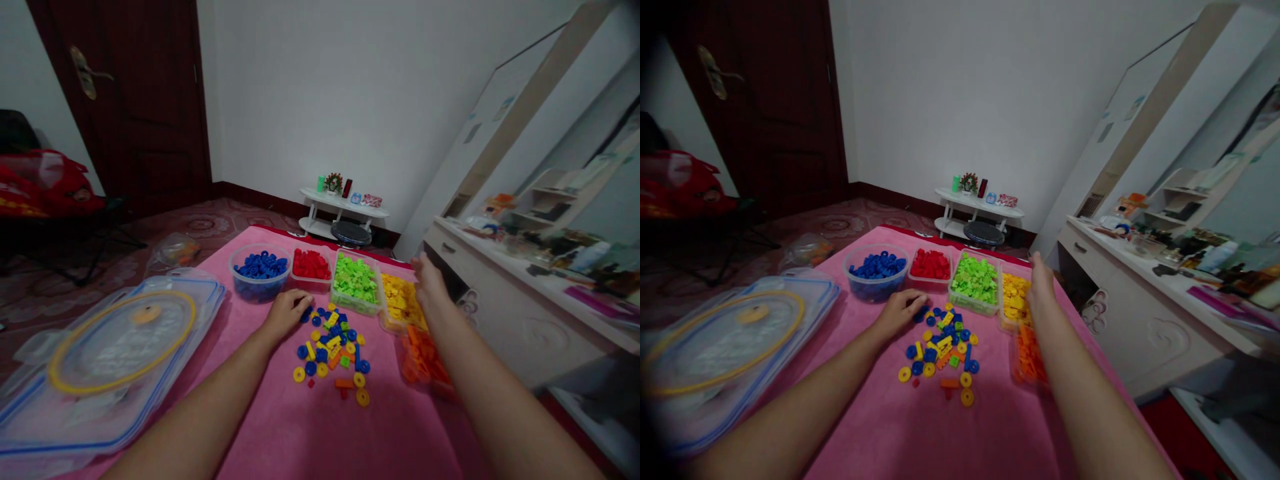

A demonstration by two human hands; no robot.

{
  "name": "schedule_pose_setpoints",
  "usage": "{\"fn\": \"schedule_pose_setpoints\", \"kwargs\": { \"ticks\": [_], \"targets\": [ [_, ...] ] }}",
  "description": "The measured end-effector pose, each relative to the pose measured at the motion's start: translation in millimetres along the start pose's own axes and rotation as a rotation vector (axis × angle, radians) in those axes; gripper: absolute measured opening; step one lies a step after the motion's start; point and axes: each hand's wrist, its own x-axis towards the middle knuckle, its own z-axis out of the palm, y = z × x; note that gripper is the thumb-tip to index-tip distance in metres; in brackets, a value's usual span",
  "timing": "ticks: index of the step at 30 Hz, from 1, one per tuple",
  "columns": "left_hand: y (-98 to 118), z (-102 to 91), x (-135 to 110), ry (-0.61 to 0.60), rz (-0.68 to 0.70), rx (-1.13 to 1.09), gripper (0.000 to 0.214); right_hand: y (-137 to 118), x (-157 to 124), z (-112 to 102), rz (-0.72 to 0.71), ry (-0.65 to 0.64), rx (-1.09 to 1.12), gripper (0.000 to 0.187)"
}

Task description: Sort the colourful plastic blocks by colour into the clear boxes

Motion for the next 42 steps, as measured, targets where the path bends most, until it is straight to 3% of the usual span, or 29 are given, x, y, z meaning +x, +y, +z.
{"fn": "schedule_pose_setpoints", "kwargs": {
  "ticks": [2, 5, 7, 9, 14, 18, 21, 24, 27, 32, 35, 38, 42],
  "targets": [
    [-1.3, 0.1, 0.7, -0.008, 0.006, -0.001, 0.032, -7.5, -23.5, 15.6, -0.009, -0.049, 0.060, 0.033],
    [-3.5, 0.9, 0.8, -0.032, 0.041, 0.031, 0.028, -16.4, -69.0, 42.4, -0.096, -0.296, 0.093, 0.020],
    [-4.7, 1.6, 0.2, -0.052, 0.063, 0.055, 0.027, -16.7, -98.1, 58.5, -0.253, -0.502, -0.028, 0.020],
    [-5.4, 2.3, -0.6, -0.071, 0.090, 0.096, 0.026, -12.0, -120.0, 70.4, -0.382, -0.606, -0.227, 0.031],
    [-4.7, 4.6, -1.6, -0.123, 0.130, 0.238, 0.021, 3.5, -136.5, 76.7, -0.367, -0.597, -0.473, 0.027],
    [-3.7, 5.3, -0.3, -0.128, 0.081, 0.243, 0.015, 2.4, -132.2, 65.6, -0.322, -0.543, -0.455, 0.020],
    [-3.9, 4.8, 0.7, -0.132, 0.063, 0.220, 0.014, -7.8, -131.1, 54.2, -0.317, -0.525, -0.374, 0.025],
    [-4.7, 4.6, 1.4, -0.145, 0.057, 0.195, 0.013, -18.3, -135.1, 46.3, -0.373, -0.689, -0.348, 0.028],
    [-5.3, 4.5, 1.5, -0.144, 0.072, 0.185, 0.013, -21.5, -143.7, 46.0, -0.360, -0.848, -0.467, 0.027],
    [-4.2, 3.3, 0.1, -0.131, 0.076, 0.175, 0.013, -18.3, -150.8, 49.0, -0.331, -0.799, -0.592, 0.015],
    [-2.6, 2.7, -0.9, -0.114, 0.083, 0.131, 0.014, -16.1, -145.9, 46.8, -0.277, -0.770, -0.465, 0.007],
    [0.8, 2.8, -1.2, -0.091, 0.059, 0.069, 0.013, -13.2, -140.6, 47.0, -0.179, -0.727, -0.179, 0.005],
    [12.7, 2.4, -0.8, -0.017, 0.035, -0.052, 0.013, -10.6, -140.3, 54.2, 0.074, -0.703, 0.259, 0.014]
  ]
}}
